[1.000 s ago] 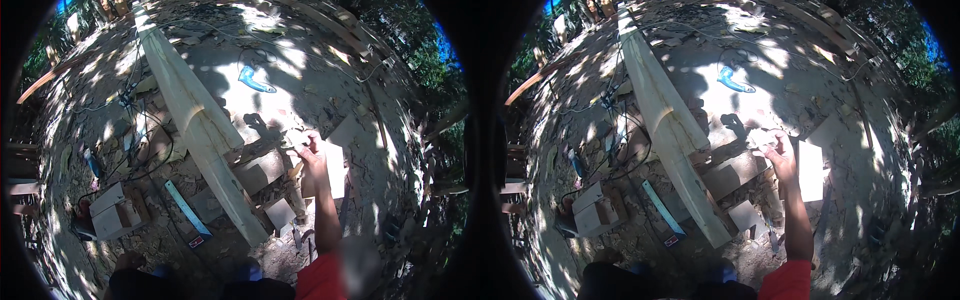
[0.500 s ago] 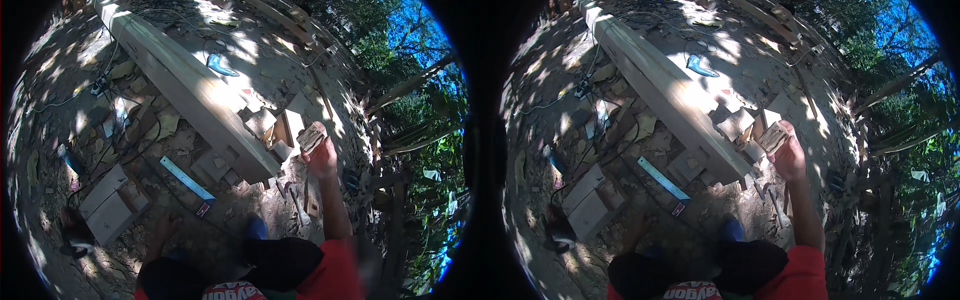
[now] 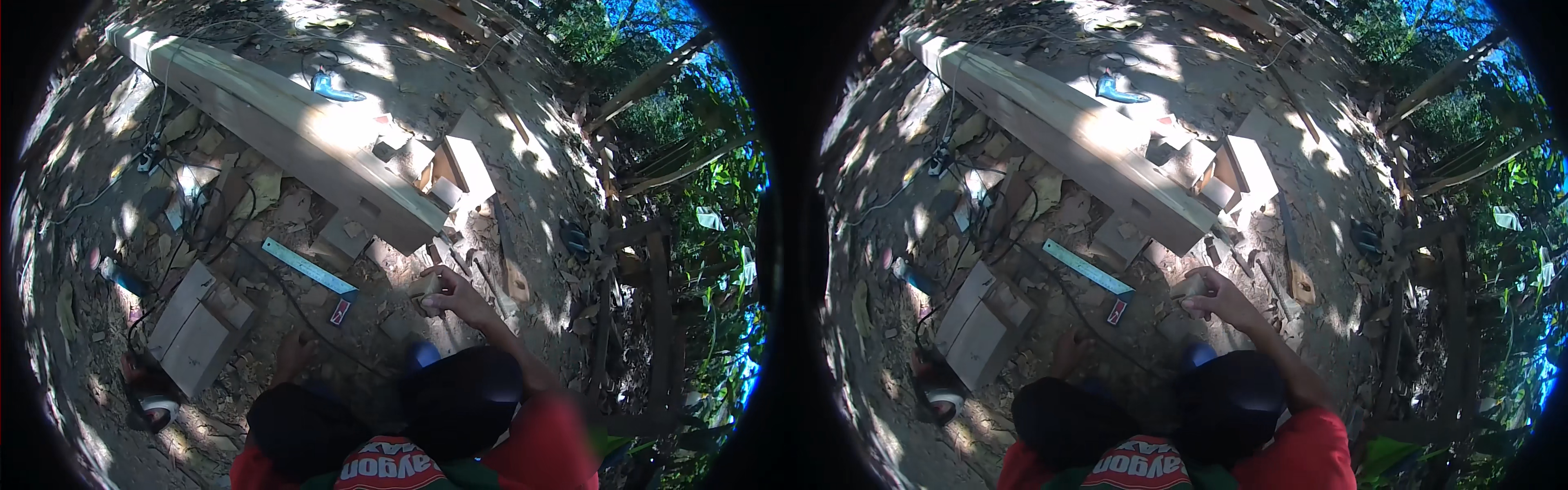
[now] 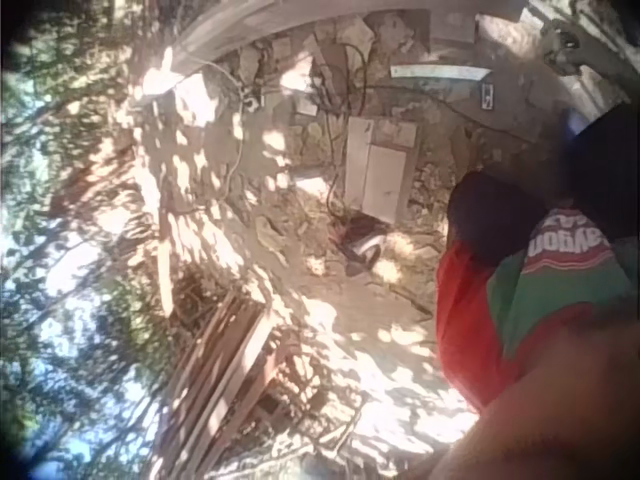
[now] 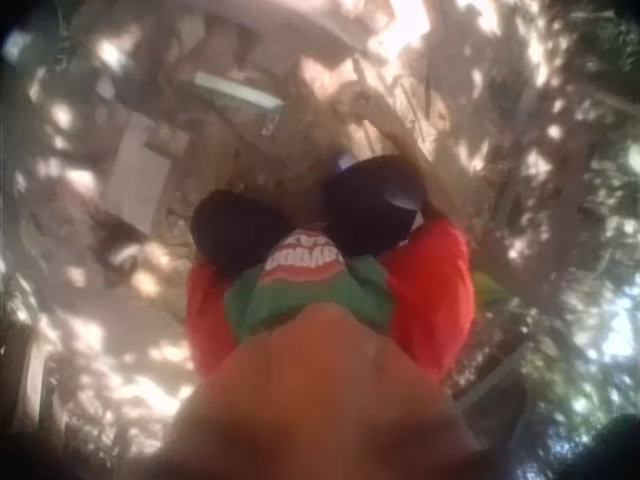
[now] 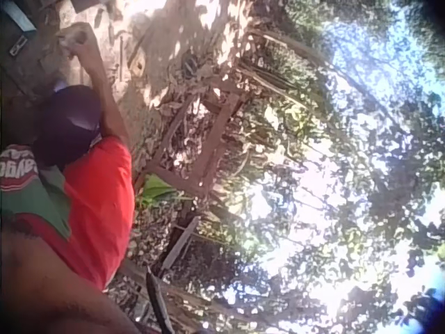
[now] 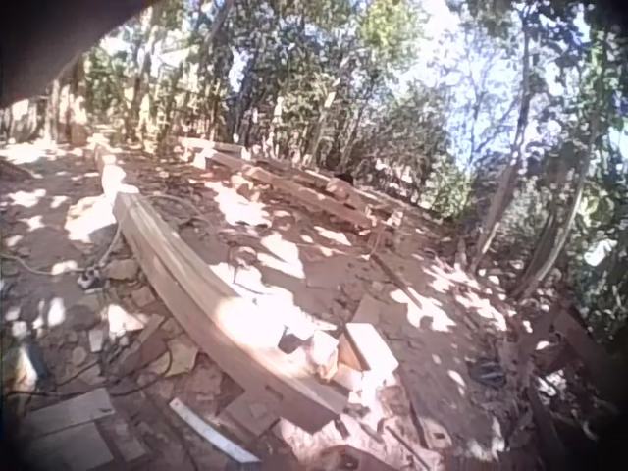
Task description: The person planes a beam of wood using an electric planer and then applies glue to a small wooden piece before attaching it to the beam.
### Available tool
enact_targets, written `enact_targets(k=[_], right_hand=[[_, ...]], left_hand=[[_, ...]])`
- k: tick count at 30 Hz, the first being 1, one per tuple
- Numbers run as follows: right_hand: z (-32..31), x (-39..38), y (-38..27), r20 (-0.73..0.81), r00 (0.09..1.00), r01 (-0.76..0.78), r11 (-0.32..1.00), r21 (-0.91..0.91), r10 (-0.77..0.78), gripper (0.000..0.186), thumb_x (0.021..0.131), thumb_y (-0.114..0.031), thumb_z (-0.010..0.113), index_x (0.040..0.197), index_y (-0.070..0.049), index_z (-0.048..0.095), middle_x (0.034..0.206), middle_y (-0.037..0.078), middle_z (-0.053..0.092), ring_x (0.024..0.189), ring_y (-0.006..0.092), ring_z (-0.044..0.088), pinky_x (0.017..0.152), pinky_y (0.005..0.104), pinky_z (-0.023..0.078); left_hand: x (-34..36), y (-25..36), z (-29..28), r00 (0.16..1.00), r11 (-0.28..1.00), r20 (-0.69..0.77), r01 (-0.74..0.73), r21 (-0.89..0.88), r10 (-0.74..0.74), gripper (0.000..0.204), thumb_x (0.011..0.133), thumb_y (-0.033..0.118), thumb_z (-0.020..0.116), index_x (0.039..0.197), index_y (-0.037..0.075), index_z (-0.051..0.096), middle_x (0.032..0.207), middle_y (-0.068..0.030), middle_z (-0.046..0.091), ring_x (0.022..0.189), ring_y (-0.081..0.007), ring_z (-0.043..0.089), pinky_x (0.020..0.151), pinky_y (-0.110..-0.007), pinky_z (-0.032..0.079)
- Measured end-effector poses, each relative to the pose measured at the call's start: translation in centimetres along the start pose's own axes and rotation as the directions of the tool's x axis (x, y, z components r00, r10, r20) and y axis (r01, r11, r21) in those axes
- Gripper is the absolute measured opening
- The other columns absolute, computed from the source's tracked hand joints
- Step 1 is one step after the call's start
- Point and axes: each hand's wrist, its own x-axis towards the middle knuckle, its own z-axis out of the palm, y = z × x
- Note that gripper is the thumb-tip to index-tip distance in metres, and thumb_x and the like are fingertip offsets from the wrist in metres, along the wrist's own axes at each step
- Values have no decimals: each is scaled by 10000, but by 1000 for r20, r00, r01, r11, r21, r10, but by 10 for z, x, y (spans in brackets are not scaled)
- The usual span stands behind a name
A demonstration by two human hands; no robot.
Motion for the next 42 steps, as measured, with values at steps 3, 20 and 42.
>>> enact_targets(k=[3,20,42], right_hand=[[9,-6,46,-39,990,-138,982,-132,134,610,896,-370,793,1360,-46,568,672,29,590,525,102,566,482,264,446],[-48,36,257,-300,925,-180,964,196,234,724,862,-511,790,1283,20,536,829,53,625,595,102,555,520,266,480],[4,-40,247,-304,885,-297,930,217,353,626,928,-348,728,1414,-22,509,1170,130,674,903,199,688,783,356,558]], left_hand=[[-2,-14,-5,999,1000,38,31,-4,-31,424,878,375,737,1101,20,680,846,-124,693,789,-216,672,743,-375,507],[-5,201,-116,861,949,401,297,102,-313,287,940,336,728,958,69,625,837,35,594,782,-58,573,701,-257,477],[92,170,164,842,914,455,384,-132,-289,528,980,500,625,943,-17,727,810,-24,686,699,-94,631,616,-277,496]])
